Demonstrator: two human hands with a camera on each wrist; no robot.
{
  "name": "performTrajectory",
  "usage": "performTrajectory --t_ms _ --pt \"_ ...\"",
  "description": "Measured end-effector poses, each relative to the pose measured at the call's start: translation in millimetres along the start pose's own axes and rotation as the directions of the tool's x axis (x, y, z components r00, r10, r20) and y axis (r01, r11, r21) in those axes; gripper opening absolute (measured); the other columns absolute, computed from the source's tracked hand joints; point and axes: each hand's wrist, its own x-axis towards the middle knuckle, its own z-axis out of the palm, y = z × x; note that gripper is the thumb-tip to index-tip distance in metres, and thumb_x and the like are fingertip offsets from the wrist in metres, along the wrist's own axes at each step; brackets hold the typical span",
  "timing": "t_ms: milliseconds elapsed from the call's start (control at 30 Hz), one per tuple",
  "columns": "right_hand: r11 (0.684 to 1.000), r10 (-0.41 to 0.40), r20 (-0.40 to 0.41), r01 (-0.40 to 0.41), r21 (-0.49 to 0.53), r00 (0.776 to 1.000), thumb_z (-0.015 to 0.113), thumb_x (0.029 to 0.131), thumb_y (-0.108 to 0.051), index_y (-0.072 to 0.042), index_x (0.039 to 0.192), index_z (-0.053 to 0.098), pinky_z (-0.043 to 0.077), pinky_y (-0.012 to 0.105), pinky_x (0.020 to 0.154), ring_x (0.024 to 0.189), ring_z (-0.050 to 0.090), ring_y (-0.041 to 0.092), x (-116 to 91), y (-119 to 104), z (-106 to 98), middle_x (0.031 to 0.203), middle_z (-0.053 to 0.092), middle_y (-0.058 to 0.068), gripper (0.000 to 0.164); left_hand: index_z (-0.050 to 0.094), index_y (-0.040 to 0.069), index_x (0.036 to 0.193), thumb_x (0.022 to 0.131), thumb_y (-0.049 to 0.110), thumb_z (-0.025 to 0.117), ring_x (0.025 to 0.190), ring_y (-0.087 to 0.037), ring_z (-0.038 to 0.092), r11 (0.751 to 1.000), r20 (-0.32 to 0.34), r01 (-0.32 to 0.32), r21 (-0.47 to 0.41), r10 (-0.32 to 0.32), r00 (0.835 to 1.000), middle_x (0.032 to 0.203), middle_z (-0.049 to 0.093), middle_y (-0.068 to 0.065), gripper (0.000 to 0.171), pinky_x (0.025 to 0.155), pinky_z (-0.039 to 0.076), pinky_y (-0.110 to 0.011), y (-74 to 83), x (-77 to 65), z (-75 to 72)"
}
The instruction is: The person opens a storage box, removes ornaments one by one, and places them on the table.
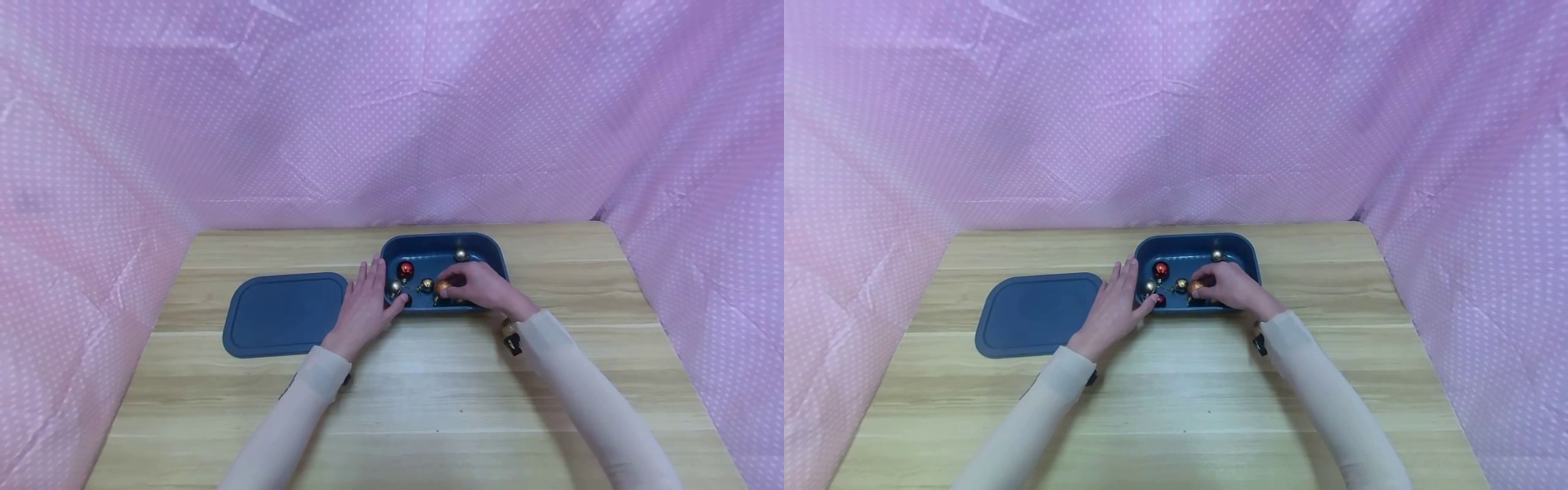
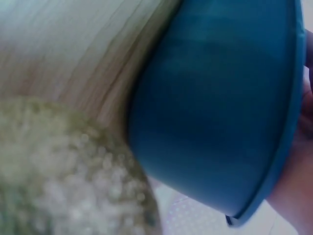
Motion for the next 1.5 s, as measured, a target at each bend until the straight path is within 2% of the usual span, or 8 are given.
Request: performTrajectory --t_ms 100,267,433,733,967,1200,1367,1500 --pt "1.0 -0.005 -0.044 0.005 0.014 0.999 0.075 0.097 -0.028 -0.012 0.125 0.075 0.053 0.047 0.096 0.109 0.064 0.024 -6 -1 -1 0.12 0.073 0.005 0.032 0.011 0.006 0.166 0.103 0.062 0.049 0.159 -0.035 0.008 1.0 0.0 0.004 0.005 -0.004 1.0 0.173 0.008 -0.01 0.093 0.122 0.019 -0.062 -0.5 0.0 0.7" --pt "0.999 -0.014 -0.099 0.019 0.05 0.995 0.074 0.098 -0.031 -0.011 0.128 0.073 0.05 0.052 0.102 0.119 0.063 0.027 -18 -3 -2 0.125 0.072 0.007 0.037 0.011 0.006 0.166 0.103 0.062 0.049 0.159 -0.035 0.009 1.0 -0.001 0.001 0.006 -0.001 1.0 0.173 0.009 -0.01 0.093 0.122 0.02 -0.063 -1.0 -0.2 2.0" --pt "0.996 -0.021 -0.14 0.033 0.084 0.99 0.074 0.098 -0.032 -0.01 0.131 0.071 0.052 0.051 0.102 0.123 0.063 0.03 -29 -4 -3 0.131 0.069 0.01 0.04 0.013 0.005 0.166 0.103 0.061 0.05 0.159 -0.035 0.009 1.0 -0.009 -0.003 0.003 0.003 1.0 0.173 0.01 -0.011 0.092 0.121 0.021 -0.063 -1.2 -0.9 2.0" --pt "0.99 -0.018 -0.214 0.047 0.135 0.977 0.076 0.097 -0.03 -0.01 0.132 0.07 0.053 0.053 0.1 0.12 0.064 0.031 -45 -2 -6 0.131 0.069 0.01 0.041 0.012 0.006 0.166 0.103 0.061 0.05 0.159 -0.034 0.007 1.0 -0.009 -0.002 -0.011 0.002 1.0 0.173 0.009 -0.01 0.092 0.122 0.02 -0.063 -0.5 -0.8 2.0" --pt "0.983 -0.005 -0.252 0.051 0.176 0.968 0.074 0.098 -0.032 -0.01 0.132 0.07 0.054 0.055 0.096 0.121 0.063 0.037 -57 -1 -10 0.13 0.068 0.011 0.041 0.01 0.006 0.166 0.103 0.061 0.05 0.159 -0.034 0.006 1.0 0.001 0.003 -0.019 -0.003 1.0 0.173 0.007 -0.01 0.092 0.122 0.018 -0.062 -0.7 -1.2 1.3" --pt "0.976 0.034 -0.286 0.029 0.215 0.958 0.072 0.099 -0.034 -0.011 0.132 0.07 0.053 0.053 0.096 0.118 0.065 0.031 -71 -1 -16 0.128 0.069 0.011 0.04 0.01 0.006 0.166 0.103 0.063 0.047 0.159 -0.033 0.006 1.0 0.002 0.004 -0.011 -0.004 1.0 0.173 0.008 -0.01 0.092 0.122 0.019 -0.063 -0.9 -1.5 1.5" --pt "0.97 0.072 -0.313 0.007 0.244 0.947 0.072 0.099 -0.036 -0.013 0.133 0.069 0.052 0.043 0.097 0.122 0.064 0.03 -81 -2 -20 0.129 0.069 0.009 0.042 0.011 0.006 0.166 0.103 0.063 0.047 0.159 -0.035 0.008 1.0 -0.012 -0.006 -0.006 0.006 1.0 0.173 0.01 -0.012 0.093 0.121 0.02 -0.063 -0.9 -1.2 1.7" --pt "0.96 0.084 -0.343 0.016 0.278 0.936 0.073 0.098 -0.036 -0.013 0.135 0.068 0.052 0.023 0.092 0.126 0.062 0.03 -89 0 -22 0.131 0.069 0.008 0.043 0.011 0.005 0.166 0.103 0.063 0.048 0.159 -0.036 0.009 1.0 -0.016 -0.007 -0.008 0.007 1.0 0.173 0.011 -0.012 0.093 0.121 0.021 -0.064 -1.0 -1.2 1.9"
